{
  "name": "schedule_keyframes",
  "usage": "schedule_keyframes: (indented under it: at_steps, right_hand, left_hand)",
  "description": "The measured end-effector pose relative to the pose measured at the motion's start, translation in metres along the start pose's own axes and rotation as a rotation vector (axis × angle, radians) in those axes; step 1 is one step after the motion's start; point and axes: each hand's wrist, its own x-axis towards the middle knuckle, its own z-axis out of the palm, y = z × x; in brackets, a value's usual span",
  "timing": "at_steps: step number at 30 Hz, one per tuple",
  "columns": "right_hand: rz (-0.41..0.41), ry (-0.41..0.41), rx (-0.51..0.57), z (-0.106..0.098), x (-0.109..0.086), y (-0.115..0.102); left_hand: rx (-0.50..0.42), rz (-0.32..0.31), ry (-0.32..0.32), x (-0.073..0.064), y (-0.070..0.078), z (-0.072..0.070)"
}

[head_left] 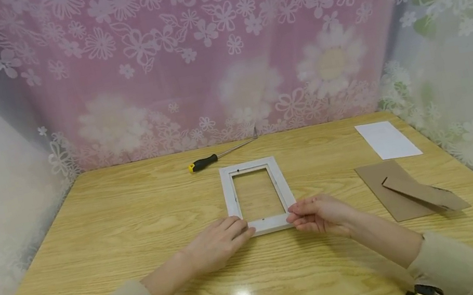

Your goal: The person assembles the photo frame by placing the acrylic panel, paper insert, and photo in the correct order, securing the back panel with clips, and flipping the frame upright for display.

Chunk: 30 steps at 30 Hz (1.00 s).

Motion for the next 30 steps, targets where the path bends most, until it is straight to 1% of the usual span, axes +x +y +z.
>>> schedule_keyframes:
  at_steps: [5,8,14,18,26,30]
  right_hand:
    - [0.002,0.004,-0.030,0.002,-0.008,0.004]
    - [0.002,0.017,-0.036,0.003,-0.010,0.007]
    - [-0.004,0.018,-0.014,0.005,-0.006,0.007]
    - [0.006,0.018,0.018,0.006,-0.002,0.005]
    - [0.022,0.066,0.048,0.008,0.007,0.002]
    - [0.023,0.085,0.061,0.008,0.009,0.002]
  left_hand:
    - [0.004,0.010,0.019,0.000,0.001,0.000]
    - [0.006,0.014,0.026,0.000,0.001,0.000]
    - [0.017,0.010,0.030,-0.002,-0.001,0.000]
    - [0.006,0.011,0.028,-0.003,-0.002,-0.001]
    - [-0.029,0.013,0.025,-0.004,-0.002,-0.001]
    - [-0.033,0.016,0.035,-0.004,-0.002,-0.001]
